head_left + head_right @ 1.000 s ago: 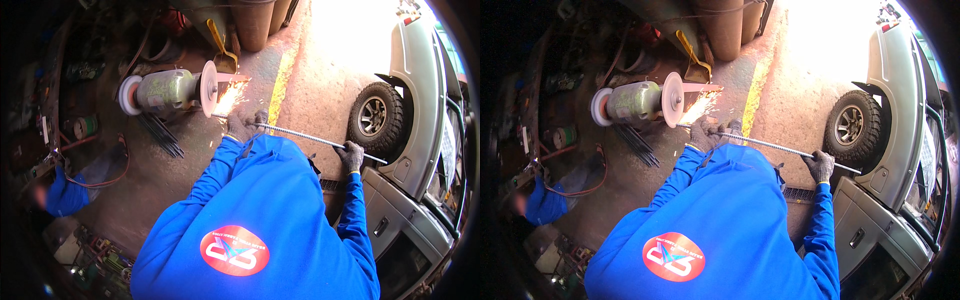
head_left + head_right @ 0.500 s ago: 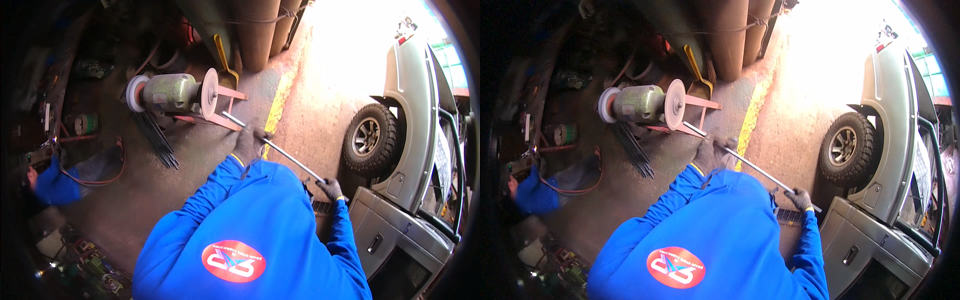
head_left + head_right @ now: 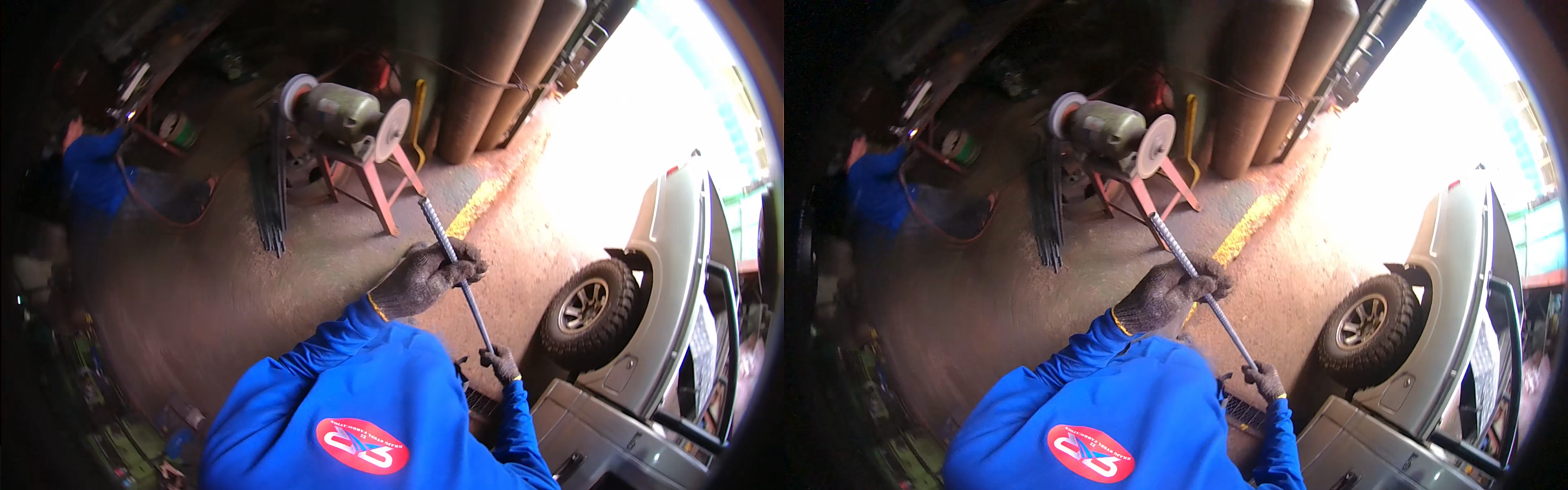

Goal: The person uses a bench grinder to smooth and sharpen the ends of long metal rods. They hold each rod with both hands, press it against the spinning grinding wheel to create sparks, and then place the finished rod into a pile on the floor. The process is repeated for multiple rods.

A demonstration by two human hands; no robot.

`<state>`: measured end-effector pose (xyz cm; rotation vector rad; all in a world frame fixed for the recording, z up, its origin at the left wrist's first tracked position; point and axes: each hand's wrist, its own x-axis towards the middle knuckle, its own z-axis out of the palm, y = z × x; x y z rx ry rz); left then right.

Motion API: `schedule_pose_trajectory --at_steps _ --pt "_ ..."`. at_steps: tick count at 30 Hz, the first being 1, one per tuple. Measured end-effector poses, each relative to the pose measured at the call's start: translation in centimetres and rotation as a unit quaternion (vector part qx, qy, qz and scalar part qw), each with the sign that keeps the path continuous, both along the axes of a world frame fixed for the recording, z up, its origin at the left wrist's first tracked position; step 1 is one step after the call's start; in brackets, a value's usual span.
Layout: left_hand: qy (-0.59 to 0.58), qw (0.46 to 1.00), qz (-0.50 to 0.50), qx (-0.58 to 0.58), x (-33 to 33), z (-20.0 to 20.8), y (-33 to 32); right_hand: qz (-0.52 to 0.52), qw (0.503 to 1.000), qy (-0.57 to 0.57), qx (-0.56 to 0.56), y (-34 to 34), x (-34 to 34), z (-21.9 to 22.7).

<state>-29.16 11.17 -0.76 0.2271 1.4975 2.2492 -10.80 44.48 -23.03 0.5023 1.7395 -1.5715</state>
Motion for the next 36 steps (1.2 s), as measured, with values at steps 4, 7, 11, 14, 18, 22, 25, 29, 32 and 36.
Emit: schedule_pose_trajectory --at_steps 4,7,11,14,18,22,25,29,32,36 --pt "0.054 0.991 0.104 -0.061 3.9 3.4 -2.4 0.078 0.995 0.057 -0.008 -2.2 0.7 -0.1" --pt "0.017 0.984 0.171 -0.05 6.0 4.5 -3.9 0.14 0.986 0.082 -0.04 -4.1 0.8 1.5" --pt "0.033 0.967 0.232 -0.097 7.4 5.7 -5.9 0.201 0.977 0.07 0.015 -5.7 1.7 1.6" --pt "0.075 0.943 0.29 -0.146 9.2 6.3 -8.8 0.306 0.938 0.03 0.16 -8.1 1.2 2.9" --pt "0.078 0.9 0.393 -0.169 9.0 7.4 -13.8 0.268 0.95 0.114 0.113 -8.4 2.0 -4.7" --pt "0.071 0.794 0.486 -0.359 8.3 0.5 -26.4 0.279 0.946 0.092 0.14 -14.9 0.4 -5.3" --pt "0.113 0.693 0.483 -0.523 10.8 -11.7 -39.3 0.265 0.952 0.071 0.133 -23.5 -1.7 -1.9" --pt "-0.187 0.726 0.308 -0.586 19.8 -21.3 -48.4 0.357 0.891 0.182 0.212 -34.4 -4.1 -3.6" --pt "-0.287 0.766 0.273 -0.507 32.8 -32.7 -54.1 0.433 0.866 0.206 0.144 -44.2 -6.0 -6.9" --pt "-0.54 0.717 0.423 -0.126 42.9 -35.0 -58.0 0.435 0.876 0.075 0.197 -55.1 -10.3 -10.1"
